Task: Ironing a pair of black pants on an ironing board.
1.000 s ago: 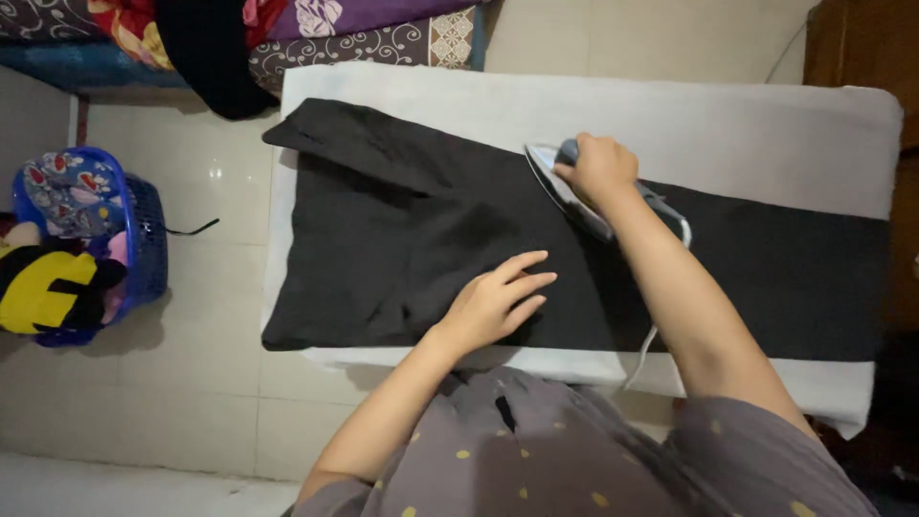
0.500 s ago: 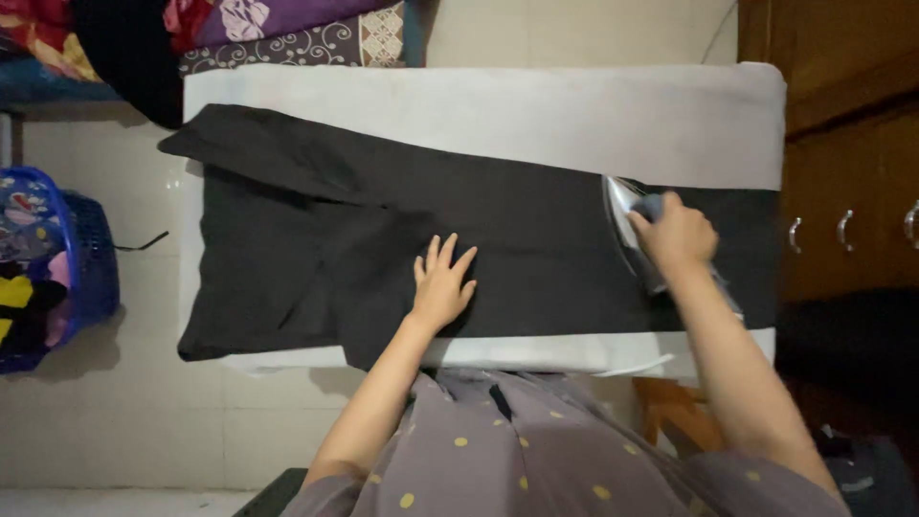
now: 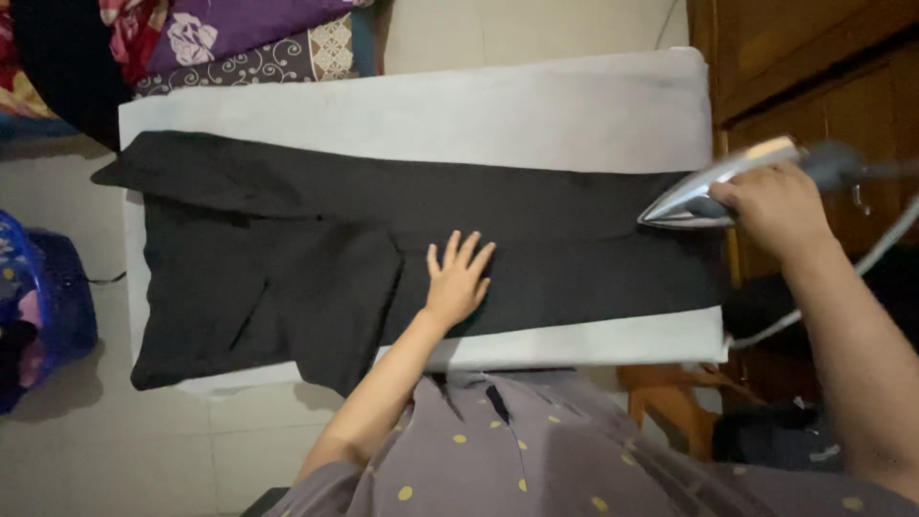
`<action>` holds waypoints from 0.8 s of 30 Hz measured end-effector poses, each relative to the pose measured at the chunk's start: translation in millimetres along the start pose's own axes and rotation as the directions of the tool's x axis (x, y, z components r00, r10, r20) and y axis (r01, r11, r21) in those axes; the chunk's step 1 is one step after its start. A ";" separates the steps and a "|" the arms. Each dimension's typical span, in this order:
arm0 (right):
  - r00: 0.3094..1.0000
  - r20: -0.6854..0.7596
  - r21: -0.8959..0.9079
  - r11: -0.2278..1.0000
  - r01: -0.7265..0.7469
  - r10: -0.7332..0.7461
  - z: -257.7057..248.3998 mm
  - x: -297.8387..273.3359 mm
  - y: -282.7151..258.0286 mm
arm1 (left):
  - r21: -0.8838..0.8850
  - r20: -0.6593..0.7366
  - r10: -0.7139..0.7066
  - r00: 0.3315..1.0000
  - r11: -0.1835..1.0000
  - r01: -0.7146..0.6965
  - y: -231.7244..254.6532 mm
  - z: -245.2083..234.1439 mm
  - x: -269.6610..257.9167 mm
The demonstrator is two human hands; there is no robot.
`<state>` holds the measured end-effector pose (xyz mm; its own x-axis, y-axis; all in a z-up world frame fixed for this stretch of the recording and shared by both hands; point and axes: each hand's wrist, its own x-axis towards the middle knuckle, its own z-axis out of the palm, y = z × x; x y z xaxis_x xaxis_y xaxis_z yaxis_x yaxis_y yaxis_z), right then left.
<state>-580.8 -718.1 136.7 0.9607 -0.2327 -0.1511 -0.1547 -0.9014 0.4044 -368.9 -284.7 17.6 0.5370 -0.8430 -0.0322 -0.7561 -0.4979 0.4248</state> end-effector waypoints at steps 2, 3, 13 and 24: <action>0.999 -0.021 -0.031 0.999 0.033 -0.033 -22.2 28.9 3.8 | -0.027 0.024 0.048 0.999 0.999 -0.048 10.4 2.3 10.6; 0.997 -0.035 -0.061 0.996 0.071 -0.073 -32.2 43.2 4.2 | -0.058 0.051 0.092 0.994 0.994 -0.089 15.2 4.5 13.7; 0.837 0.234 0.936 0.117 -0.332 0.495 -30.9 140.9 -47.3 | -0.064 -0.180 -0.007 0.984 0.998 -0.005 -9.2 -43.5 -23.7; 0.945 -0.274 0.421 0.906 -0.049 0.178 25.4 223.5 -113.7 | -0.232 -0.404 -0.725 0.557 0.671 0.704 -100.1 -51.7 -107.9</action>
<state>-354.3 -676.9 34.1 0.9436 -0.2803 0.1759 -0.2838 -0.9589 -0.0057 -331.8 -133.4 25.3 0.9989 -0.0264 0.0400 -0.0422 -0.8804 0.4723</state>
